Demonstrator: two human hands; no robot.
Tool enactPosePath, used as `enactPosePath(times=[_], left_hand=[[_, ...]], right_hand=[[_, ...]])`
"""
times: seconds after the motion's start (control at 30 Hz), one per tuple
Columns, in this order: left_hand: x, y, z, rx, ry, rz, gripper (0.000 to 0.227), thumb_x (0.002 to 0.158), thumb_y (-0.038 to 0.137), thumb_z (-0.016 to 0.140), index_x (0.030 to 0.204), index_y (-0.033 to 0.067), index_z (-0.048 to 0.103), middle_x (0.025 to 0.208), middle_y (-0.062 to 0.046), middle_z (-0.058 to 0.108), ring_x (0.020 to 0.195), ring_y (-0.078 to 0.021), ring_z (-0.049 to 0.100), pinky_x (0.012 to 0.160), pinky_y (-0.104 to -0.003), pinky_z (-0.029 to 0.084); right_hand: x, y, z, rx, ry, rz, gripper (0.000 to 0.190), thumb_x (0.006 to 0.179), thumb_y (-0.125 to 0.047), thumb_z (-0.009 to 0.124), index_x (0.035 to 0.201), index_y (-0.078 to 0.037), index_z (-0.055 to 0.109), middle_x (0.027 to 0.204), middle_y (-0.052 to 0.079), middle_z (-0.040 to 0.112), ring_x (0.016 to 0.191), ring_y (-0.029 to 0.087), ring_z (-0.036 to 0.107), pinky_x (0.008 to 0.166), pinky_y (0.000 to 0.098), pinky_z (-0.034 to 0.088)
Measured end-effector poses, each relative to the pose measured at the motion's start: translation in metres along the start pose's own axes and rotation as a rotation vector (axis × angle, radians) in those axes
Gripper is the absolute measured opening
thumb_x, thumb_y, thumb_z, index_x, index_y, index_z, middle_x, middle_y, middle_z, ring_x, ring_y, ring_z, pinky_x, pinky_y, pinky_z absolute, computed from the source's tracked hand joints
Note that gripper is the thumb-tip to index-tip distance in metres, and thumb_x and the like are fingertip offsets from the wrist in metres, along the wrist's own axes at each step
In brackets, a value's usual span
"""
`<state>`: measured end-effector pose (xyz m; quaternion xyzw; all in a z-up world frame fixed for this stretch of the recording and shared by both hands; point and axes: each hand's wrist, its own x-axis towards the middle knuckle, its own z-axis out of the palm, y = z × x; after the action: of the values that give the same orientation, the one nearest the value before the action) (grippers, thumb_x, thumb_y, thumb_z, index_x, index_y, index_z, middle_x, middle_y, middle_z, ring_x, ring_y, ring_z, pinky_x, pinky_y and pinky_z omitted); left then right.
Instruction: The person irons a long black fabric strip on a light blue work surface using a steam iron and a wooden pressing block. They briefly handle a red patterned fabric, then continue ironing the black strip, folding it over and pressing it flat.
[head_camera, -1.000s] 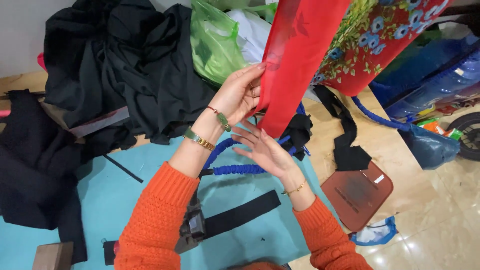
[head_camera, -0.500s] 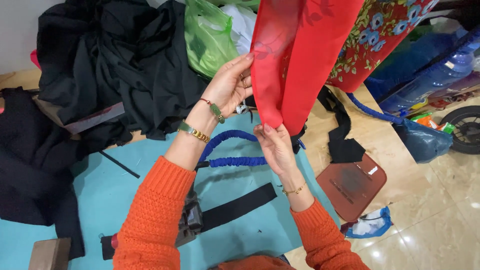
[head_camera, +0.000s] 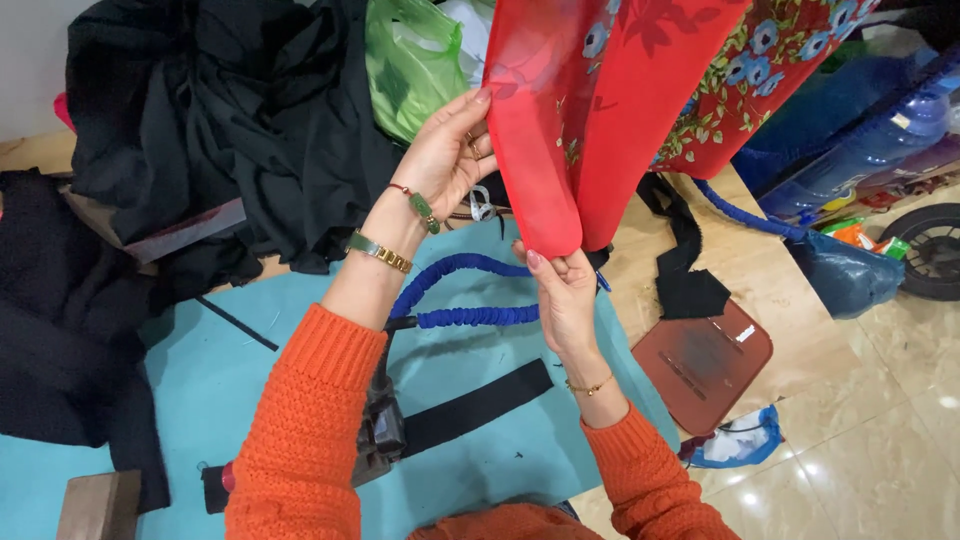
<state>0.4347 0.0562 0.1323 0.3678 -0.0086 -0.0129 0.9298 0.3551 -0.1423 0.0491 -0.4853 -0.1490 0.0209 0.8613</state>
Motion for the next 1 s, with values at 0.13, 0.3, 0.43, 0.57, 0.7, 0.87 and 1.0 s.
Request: enactPosePath(times=[0.13,0.3,0.43,0.57,0.7,0.87,1.0], left_hand=[[-0.002,0.004,0.003,0.006,0.026,0.008,0.014,0.100,0.017,0.065,0.109,0.0077,0.070,0.103,-0.009,0.078,0.087,-0.0171,0.077,0.089,-0.046,0.066],[-0.003,0.005,0.004,-0.004,0.064,0.015,0.015,0.099,0.016,0.066,0.111,0.0070,0.069,0.104,-0.010,0.078,0.086,-0.0175,0.077,0.086,-0.045,0.067],[-0.002,0.005,0.005,-0.001,0.062,0.017,0.018,0.097,0.018,0.068,0.112,0.0071,0.070,0.104,-0.009,0.078,0.088,-0.0175,0.077,0.088,-0.045,0.067],[-0.002,0.006,0.004,-0.011,0.070,0.013,0.017,0.098,0.016,0.067,0.113,0.0070,0.069,0.105,-0.010,0.078,0.089,-0.0187,0.077,0.089,-0.046,0.066],[-0.002,0.007,0.004,0.010,0.074,0.016,0.019,0.098,0.019,0.067,0.112,0.0074,0.070,0.107,-0.010,0.078,0.091,-0.0190,0.077,0.090,-0.047,0.066],[-0.003,0.009,0.002,-0.022,0.080,0.031,0.017,0.096,0.018,0.069,0.110,0.0073,0.071,0.107,-0.010,0.078,0.093,-0.0196,0.077,0.090,-0.049,0.066],[-0.003,0.008,0.000,-0.024,0.086,0.039,0.017,0.097,0.017,0.068,0.110,0.0065,0.071,0.105,-0.009,0.078,0.089,-0.0179,0.077,0.091,-0.050,0.066]], right_hand=[[-0.001,-0.001,0.000,-0.022,0.010,0.018,0.046,0.092,-0.013,0.076,0.134,-0.001,0.062,0.100,0.005,0.077,0.105,0.026,0.074,0.111,0.0445,0.056],[-0.002,0.000,-0.001,-0.014,0.037,0.032,0.046,0.092,-0.014,0.076,0.134,0.001,0.062,0.102,0.010,0.077,0.103,0.027,0.075,0.108,0.0435,0.058],[-0.003,0.001,-0.002,-0.004,0.027,0.030,0.042,0.094,-0.014,0.075,0.131,0.001,0.063,0.101,0.011,0.078,0.105,0.028,0.075,0.108,0.0455,0.058],[-0.005,0.000,0.001,0.003,-0.002,0.017,0.038,0.096,-0.013,0.071,0.131,0.001,0.063,0.106,0.013,0.077,0.109,0.029,0.074,0.107,0.0457,0.059],[-0.007,0.002,-0.002,-0.008,-0.013,0.009,0.031,0.099,-0.014,0.068,0.126,0.000,0.065,0.110,0.014,0.076,0.110,0.030,0.073,0.105,0.0446,0.059],[-0.010,0.000,-0.001,-0.028,-0.057,-0.026,0.029,0.102,-0.018,0.064,0.126,-0.001,0.066,0.113,0.015,0.075,0.111,0.030,0.072,0.106,0.0462,0.059],[-0.011,0.002,-0.001,-0.020,-0.063,-0.048,0.027,0.103,-0.015,0.063,0.126,-0.002,0.067,0.113,0.015,0.075,0.110,0.030,0.073,0.105,0.0452,0.060]])
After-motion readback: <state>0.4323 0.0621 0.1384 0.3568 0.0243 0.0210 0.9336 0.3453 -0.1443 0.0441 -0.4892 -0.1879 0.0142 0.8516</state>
